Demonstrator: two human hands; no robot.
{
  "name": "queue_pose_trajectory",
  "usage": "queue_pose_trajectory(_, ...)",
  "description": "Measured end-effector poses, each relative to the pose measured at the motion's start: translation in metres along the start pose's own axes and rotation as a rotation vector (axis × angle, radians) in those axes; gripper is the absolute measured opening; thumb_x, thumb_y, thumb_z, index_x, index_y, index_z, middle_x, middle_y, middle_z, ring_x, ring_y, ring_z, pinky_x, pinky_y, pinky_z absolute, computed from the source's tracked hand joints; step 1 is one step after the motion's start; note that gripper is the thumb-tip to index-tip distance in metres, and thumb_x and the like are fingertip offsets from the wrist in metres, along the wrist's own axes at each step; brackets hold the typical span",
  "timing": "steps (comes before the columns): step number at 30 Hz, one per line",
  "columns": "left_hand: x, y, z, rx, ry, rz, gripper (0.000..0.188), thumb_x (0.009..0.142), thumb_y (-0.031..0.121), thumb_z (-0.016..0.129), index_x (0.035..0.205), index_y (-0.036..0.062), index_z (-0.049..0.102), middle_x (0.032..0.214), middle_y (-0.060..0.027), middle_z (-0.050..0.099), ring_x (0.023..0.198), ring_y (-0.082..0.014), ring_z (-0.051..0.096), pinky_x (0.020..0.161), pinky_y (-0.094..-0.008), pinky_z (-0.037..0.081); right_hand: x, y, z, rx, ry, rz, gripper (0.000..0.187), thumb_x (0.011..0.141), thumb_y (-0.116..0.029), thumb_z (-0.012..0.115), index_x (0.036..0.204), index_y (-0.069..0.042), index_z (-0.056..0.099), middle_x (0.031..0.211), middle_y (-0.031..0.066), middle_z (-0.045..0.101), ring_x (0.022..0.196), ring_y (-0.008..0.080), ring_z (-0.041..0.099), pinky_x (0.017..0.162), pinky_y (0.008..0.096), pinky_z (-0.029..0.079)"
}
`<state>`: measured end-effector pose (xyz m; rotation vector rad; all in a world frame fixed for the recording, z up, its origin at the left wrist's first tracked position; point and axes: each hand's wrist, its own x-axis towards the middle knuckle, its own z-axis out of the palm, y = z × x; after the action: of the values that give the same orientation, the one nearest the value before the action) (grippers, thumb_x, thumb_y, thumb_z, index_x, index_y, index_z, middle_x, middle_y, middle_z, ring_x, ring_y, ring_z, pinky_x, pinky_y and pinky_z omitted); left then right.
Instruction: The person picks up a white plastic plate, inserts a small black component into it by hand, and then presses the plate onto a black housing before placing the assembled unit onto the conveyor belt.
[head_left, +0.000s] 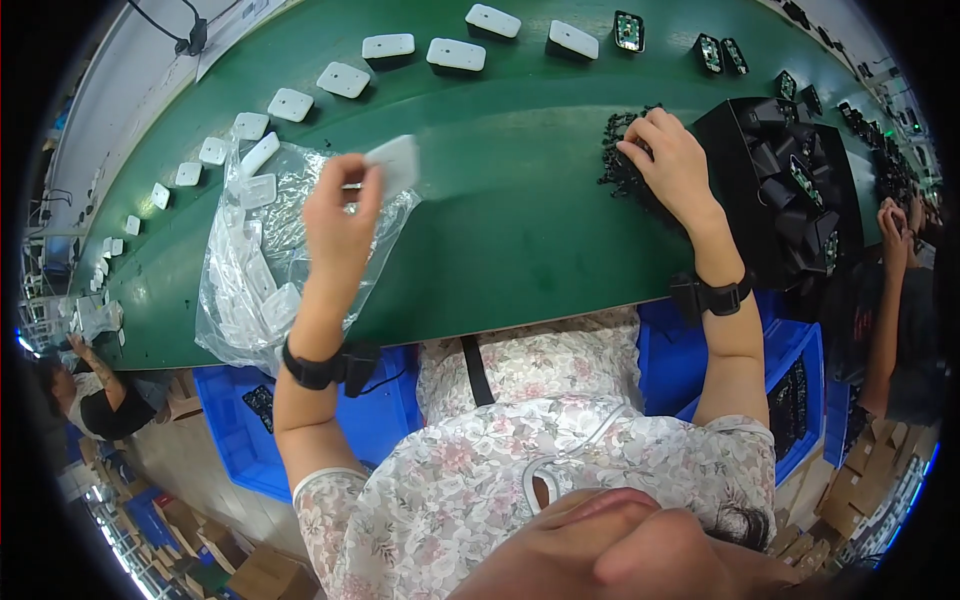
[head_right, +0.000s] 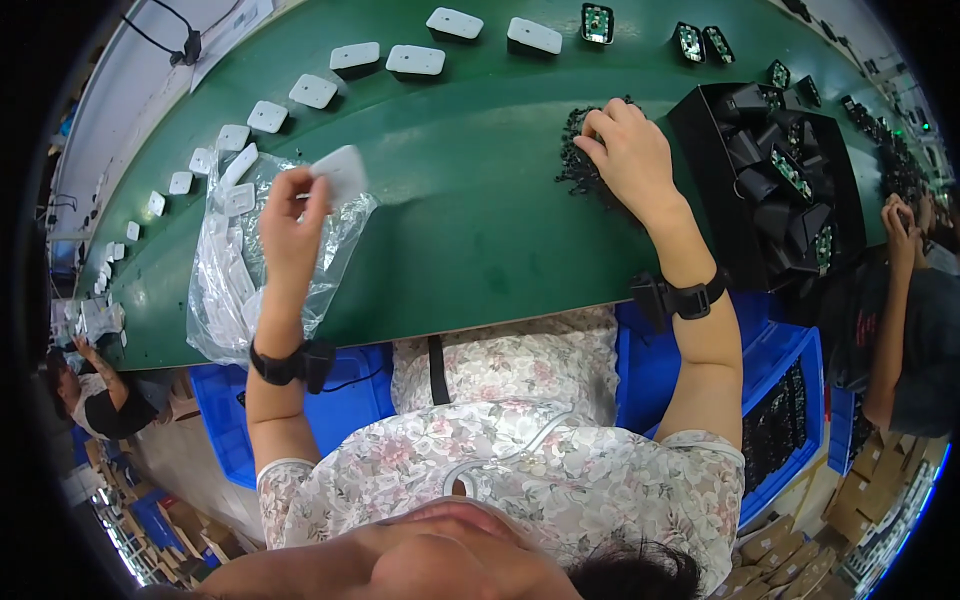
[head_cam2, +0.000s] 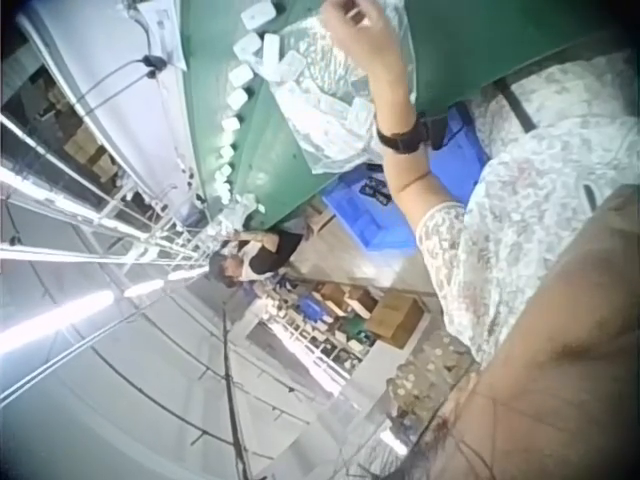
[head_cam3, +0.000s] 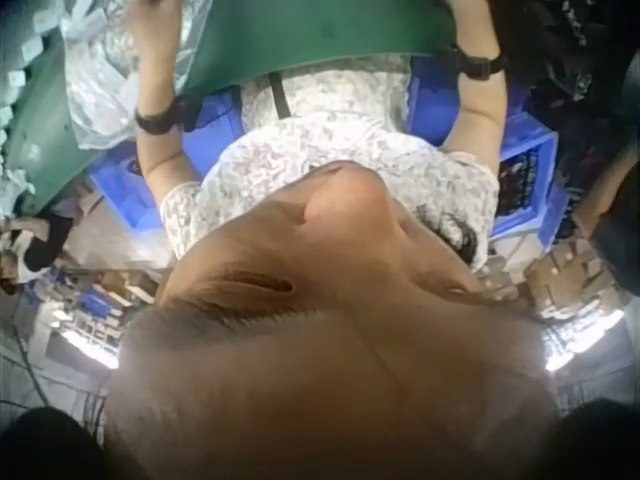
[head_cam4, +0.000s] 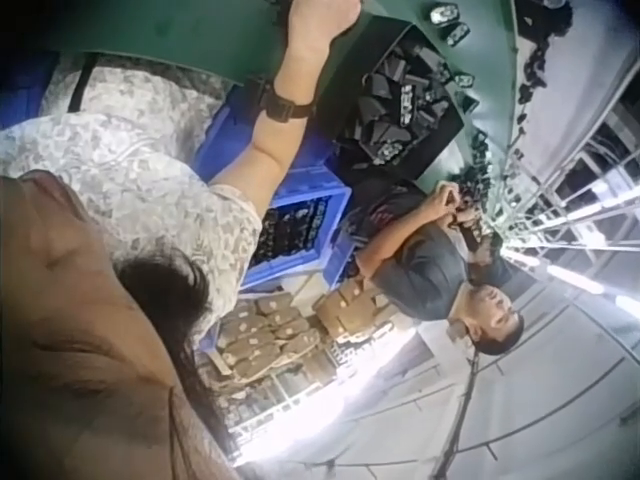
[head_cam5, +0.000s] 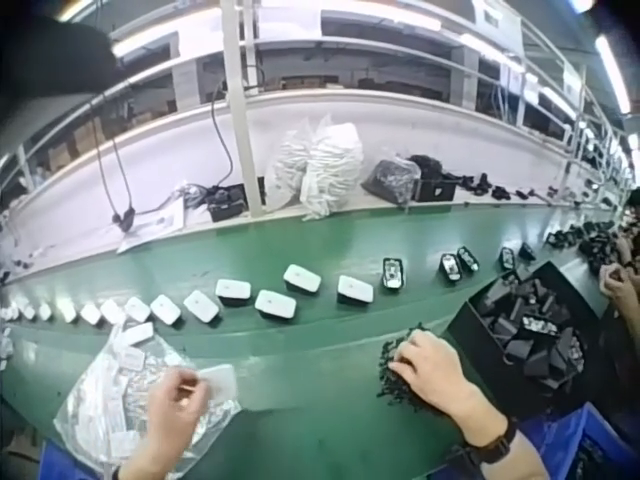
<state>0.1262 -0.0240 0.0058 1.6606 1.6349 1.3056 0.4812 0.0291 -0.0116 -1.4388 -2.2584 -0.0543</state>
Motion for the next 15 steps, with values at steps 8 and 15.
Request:
queue_pose_trajectory(8, 0.002, 0.04, 0.081, -0.539, -0.182, -0.19, 0.018, 0.087, 0.003, 0.055, 0.103, 0.0036, 0.061, 0.072, -0.0025, 0.057, 0.062, -0.0083, 0.055, 0.047, -0.0218, 0.042, 0.016, -0.023, -0.01, 0.285, -0.08, 0.155, 0.009, 0.085, -0.007, 0.062, 0.088, -0.003, 0.054, 0.084, 0.0063, 0.059, 0.071, 0.0201, 0.059, 0.065, 0.0307, 0.046)
queue_pose_trajectory(15, -0.007, 0.029, 0.085, -0.494, -0.253, -0.236, 0.024, 0.087, 0.003, 0.052, 0.107, 0.0075, 0.065, 0.073, -0.0013, 0.058, 0.059, -0.0054, 0.051, 0.049, -0.0206, 0.042, 0.034, -0.072, -0.008, 1.353, -0.093, 0.324, 0.009, 0.09, -0.005, 0.057, 0.098, 0.0, 0.057, 0.088, 0.0047, 0.062, 0.075, 0.0111, 0.058, 0.069, 0.0244, 0.047)
